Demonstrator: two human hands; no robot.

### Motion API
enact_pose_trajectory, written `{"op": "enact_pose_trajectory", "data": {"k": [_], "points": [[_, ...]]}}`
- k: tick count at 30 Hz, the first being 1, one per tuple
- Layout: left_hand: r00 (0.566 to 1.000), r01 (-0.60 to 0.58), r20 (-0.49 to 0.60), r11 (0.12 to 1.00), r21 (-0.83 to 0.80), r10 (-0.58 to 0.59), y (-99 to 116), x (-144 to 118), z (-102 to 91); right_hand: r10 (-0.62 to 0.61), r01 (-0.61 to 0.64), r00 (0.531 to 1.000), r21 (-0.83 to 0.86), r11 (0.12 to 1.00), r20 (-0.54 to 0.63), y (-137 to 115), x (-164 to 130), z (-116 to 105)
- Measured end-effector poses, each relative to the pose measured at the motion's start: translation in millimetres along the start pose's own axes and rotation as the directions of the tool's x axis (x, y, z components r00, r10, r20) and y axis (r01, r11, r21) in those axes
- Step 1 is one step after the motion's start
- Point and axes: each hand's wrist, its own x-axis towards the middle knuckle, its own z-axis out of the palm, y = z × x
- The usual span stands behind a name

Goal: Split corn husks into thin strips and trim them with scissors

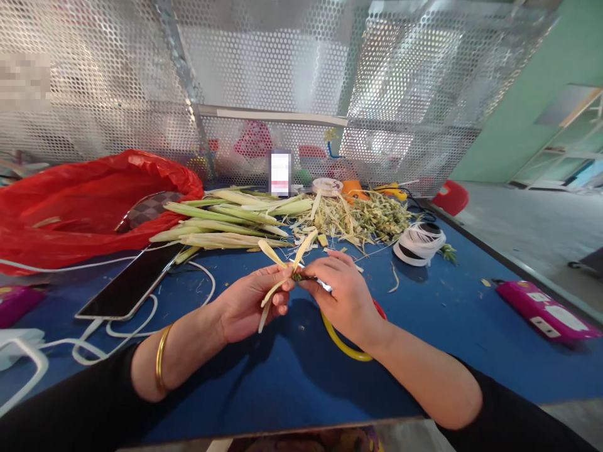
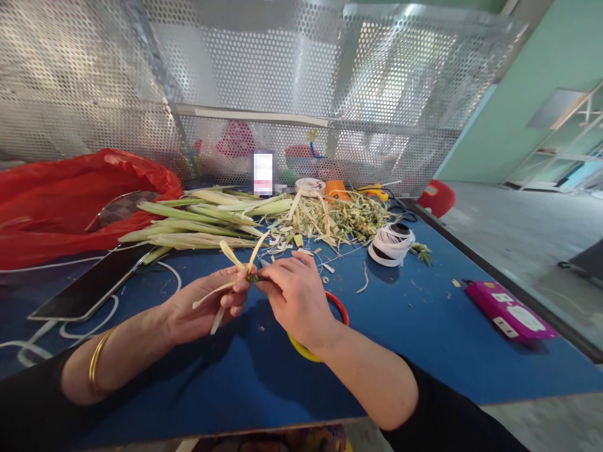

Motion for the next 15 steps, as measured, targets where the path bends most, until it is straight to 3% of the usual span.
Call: {"op": "enact_pose_trajectory", "data": {"k": [8, 12, 15], "points": [[0.999, 0.035, 0.040, 0.999, -0.001, -0.035, -2, 0, -1.1, -0.001, 0.001, 1.000, -0.012, 1.000, -0.009, -3, 0, 3], [1.000, 0.015, 0.002, 1.000, 0.005, -0.015, -2, 3, -2.0, 0.017, -0.015, 0.999, 0.060, 0.998, -0.032, 5, 4, -1], [1.000, 0.016, -0.023, 0.999, 0.037, -0.015, -2, 5, -3.4, 0.106, -0.094, 0.992, 0.157, 0.983, -0.072, 6, 8, -11]]}}
